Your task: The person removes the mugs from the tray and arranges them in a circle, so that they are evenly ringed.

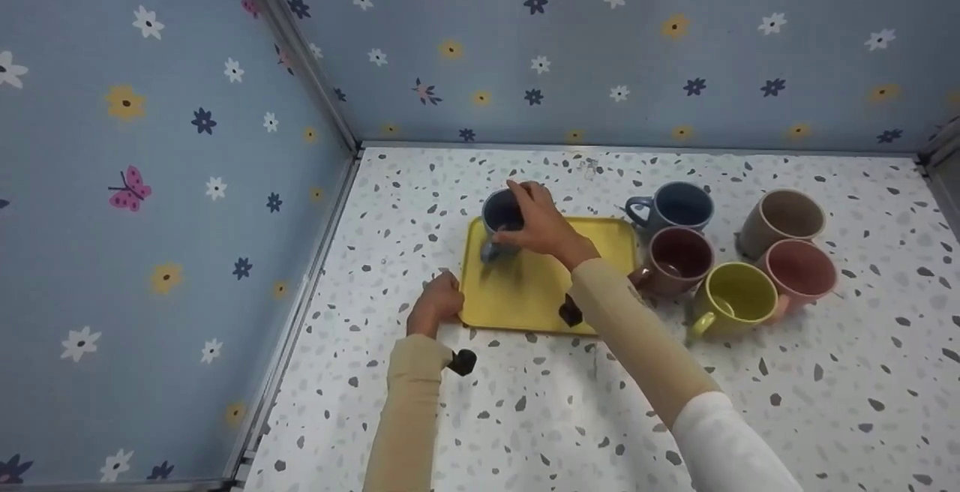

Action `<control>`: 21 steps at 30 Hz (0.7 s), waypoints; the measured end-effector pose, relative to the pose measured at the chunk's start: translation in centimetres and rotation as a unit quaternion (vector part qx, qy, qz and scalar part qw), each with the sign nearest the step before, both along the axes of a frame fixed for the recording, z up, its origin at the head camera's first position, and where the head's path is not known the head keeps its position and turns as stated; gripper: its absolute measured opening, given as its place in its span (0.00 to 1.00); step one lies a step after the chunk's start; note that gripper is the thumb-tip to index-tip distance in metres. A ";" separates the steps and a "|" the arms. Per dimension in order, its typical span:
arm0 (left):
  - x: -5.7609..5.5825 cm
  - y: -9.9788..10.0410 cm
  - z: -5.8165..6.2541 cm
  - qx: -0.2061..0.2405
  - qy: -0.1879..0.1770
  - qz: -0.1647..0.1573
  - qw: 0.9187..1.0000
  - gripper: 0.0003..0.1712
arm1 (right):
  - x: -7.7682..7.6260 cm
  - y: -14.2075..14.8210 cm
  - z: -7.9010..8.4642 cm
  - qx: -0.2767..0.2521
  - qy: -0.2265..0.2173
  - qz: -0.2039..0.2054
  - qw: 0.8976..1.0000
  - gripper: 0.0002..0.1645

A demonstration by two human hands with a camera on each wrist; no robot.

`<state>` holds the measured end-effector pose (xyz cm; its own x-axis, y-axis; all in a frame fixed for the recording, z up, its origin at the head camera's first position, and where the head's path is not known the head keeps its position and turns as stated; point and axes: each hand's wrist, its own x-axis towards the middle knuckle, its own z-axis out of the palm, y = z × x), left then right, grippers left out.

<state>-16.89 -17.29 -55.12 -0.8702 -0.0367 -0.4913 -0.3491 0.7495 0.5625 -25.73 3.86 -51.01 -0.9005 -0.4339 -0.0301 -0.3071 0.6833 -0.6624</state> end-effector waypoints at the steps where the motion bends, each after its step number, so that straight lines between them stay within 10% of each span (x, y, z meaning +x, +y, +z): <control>1: 0.0 0.0 0.0 -0.002 -0.003 0.001 1.000 0.05 | 0.0 0.1 0.1 0.001 0.000 -0.004 1.000 0.62; 21: -0.1 -0.1 -0.1 0.004 -0.003 -0.002 1.000 0.06 | 0.5 0.3 0.8 0.073 0.031 -0.018 0.997 0.61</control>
